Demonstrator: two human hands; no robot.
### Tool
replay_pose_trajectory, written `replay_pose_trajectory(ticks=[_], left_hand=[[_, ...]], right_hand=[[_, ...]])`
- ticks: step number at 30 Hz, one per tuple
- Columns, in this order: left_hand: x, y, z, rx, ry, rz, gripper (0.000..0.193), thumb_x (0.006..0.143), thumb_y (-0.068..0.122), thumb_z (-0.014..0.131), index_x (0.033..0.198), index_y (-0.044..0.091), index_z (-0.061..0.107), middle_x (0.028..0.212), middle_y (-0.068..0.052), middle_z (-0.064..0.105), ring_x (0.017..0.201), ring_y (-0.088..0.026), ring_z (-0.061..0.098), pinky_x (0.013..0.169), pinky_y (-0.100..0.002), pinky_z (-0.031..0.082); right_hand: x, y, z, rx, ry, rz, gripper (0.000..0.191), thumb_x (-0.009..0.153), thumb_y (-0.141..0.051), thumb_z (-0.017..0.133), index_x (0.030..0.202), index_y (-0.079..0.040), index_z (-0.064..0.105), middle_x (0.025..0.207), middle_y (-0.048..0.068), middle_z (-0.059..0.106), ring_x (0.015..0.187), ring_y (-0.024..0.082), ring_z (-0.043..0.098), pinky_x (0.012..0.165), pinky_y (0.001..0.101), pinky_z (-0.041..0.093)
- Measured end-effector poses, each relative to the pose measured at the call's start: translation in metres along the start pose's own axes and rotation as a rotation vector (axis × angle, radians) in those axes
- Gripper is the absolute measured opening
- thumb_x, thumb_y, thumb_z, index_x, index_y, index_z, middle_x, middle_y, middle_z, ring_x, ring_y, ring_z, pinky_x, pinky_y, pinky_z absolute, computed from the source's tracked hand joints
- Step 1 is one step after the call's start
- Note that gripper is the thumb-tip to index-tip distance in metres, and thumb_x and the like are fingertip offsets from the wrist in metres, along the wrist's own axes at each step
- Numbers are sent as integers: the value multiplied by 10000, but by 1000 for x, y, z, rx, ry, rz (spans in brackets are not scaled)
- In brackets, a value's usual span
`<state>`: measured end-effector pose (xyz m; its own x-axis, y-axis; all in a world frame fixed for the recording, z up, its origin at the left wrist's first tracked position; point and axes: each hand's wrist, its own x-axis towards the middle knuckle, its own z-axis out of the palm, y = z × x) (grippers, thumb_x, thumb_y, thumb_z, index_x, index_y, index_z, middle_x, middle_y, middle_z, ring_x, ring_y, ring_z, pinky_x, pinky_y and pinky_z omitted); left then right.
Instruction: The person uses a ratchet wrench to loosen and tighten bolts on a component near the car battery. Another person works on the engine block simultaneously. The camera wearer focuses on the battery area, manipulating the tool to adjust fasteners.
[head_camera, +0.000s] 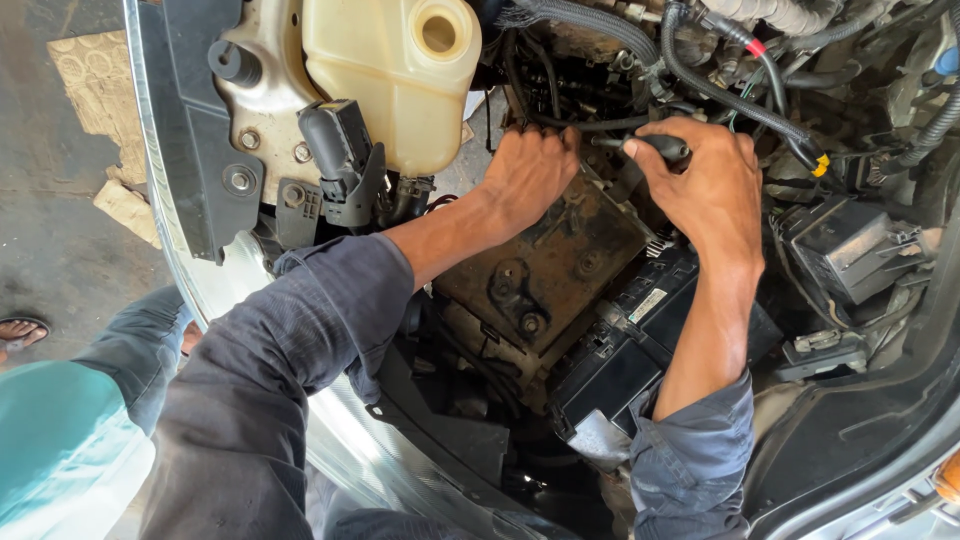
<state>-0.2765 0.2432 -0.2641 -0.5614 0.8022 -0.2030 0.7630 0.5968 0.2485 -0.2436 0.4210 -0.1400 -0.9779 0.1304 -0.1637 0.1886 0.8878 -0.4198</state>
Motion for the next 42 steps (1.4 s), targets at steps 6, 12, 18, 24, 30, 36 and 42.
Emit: replay_pose_trajectory(ticks=[6, 12, 18, 24, 30, 36, 42], left_hand=[[-1, 1, 7, 5, 30, -5, 479, 955, 114, 541, 1397, -68, 506, 973, -115, 673, 816, -243, 647, 625, -393, 493], [6, 3, 11, -21, 3, -41, 489, 965, 115, 531, 1412, -78, 498, 984, -109, 679, 816, -240, 651, 602, -387, 483], [5, 3, 19, 44, 72, -19, 465, 946, 137, 512, 1368, -59, 521, 967, -99, 658, 768, -211, 627, 585, -380, 448], [8, 4, 29, 17, 167, -29, 434, 963, 169, 507, 1338, -46, 550, 944, -92, 653, 770, -227, 612, 598, -397, 438], [6, 1, 30, -70, 74, -13, 410, 997, 147, 480, 1349, -51, 546, 952, -102, 645, 788, -245, 603, 623, -413, 432], [3, 2, 27, -15, 109, -18, 437, 958, 129, 507, 1353, -55, 543, 992, -121, 640, 846, -258, 611, 664, -416, 452], [2, 1, 18, 1, 45, -11, 417, 929, 105, 547, 1317, -46, 572, 1008, -144, 636, 853, -265, 621, 660, -404, 474]], right_hand=[[0, -4, -3, 15, -20, 11, 241, 958, -306, 809, 1111, -121, 783, 1015, 135, 763, 873, 370, 709, 851, 455, 537], [1, -12, -3, 110, -41, 31, 220, 991, -220, 779, 1168, -94, 744, 919, 149, 749, 771, 266, 731, 764, 389, 550], [1, -13, -3, 178, -7, -70, 169, 1009, -107, 782, 1157, -41, 735, 928, 117, 754, 744, 196, 712, 725, 323, 548], [3, -10, -1, 174, -53, -60, 192, 975, -123, 772, 1153, -60, 735, 935, 99, 749, 712, 197, 710, 694, 318, 550], [0, -3, -5, 14, 11, 23, 151, 962, -175, 792, 1080, -84, 769, 800, 111, 742, 694, 260, 719, 739, 373, 550], [0, 0, -6, -2, 17, 70, 125, 946, -196, 795, 1027, -101, 780, 798, 97, 743, 713, 265, 726, 766, 393, 551], [0, 1, -6, -68, 34, 64, 126, 942, -199, 809, 1024, -103, 796, 767, 107, 746, 711, 280, 719, 795, 412, 538]])
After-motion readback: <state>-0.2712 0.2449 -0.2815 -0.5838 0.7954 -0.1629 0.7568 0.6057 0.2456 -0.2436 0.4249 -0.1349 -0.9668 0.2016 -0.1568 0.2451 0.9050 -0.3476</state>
